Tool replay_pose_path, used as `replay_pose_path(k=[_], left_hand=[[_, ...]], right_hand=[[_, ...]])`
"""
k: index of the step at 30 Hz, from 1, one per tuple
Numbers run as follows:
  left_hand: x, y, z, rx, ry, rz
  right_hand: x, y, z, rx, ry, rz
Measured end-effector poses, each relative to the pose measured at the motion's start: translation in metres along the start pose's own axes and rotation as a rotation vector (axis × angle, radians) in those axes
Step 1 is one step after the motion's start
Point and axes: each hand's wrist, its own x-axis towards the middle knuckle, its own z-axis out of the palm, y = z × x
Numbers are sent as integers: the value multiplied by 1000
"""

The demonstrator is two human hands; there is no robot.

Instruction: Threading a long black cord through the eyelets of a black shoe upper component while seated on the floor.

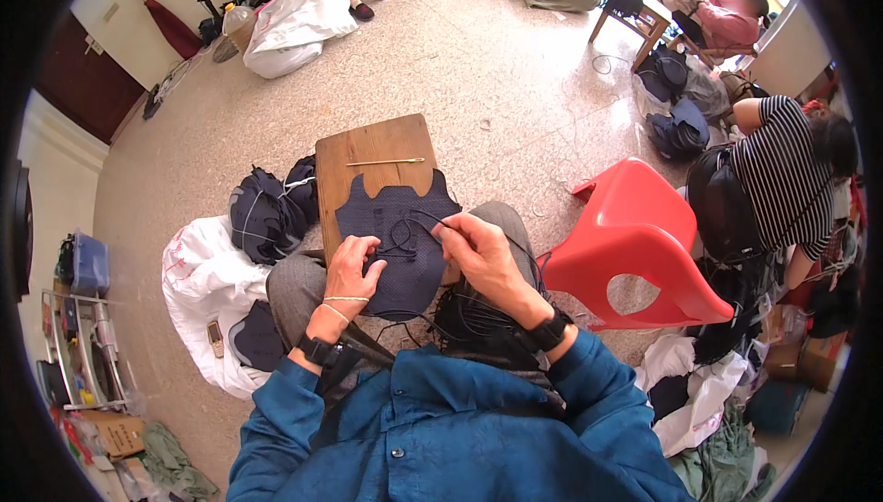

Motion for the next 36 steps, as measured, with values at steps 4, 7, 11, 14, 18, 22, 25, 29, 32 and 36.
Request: replay_pose_path(k=[4, 7, 11, 14, 18, 22, 25, 29, 32, 36], left_hand=[[6, -2, -2, 138, -63, 69], [18, 31, -13, 117, -1, 163], [29, 82, -30, -322, 15, 235], [31, 91, -37, -472, -111, 113], [29, 73, -42, -530, 21, -99], [23, 58, -32, -501, 124, -17], [22, 66, -35, -487, 112, -38], [23, 66, -36, -524, 166, -22], [28, 68, -42, -524, 243, 15], [39, 73, -48, -487, 268, 73]], right_hand=[[-13, -27, -3, 167, -7, 22], [-12, -32, 3, 120, 1, -59], [-8, -36, 10, -1, -89, -130], [2, -32, 2, -143, 28, -235], [20, -14, -39, -676, 228, -323], [28, 23, -36, -1095, 151, -341], [36, 41, -25, -1183, 166, -295], [53, 53, -19, -1066, 123, -228], [52, 39, -11, -853, 247, -415], [40, -16, 4, -379, 186, -225]])
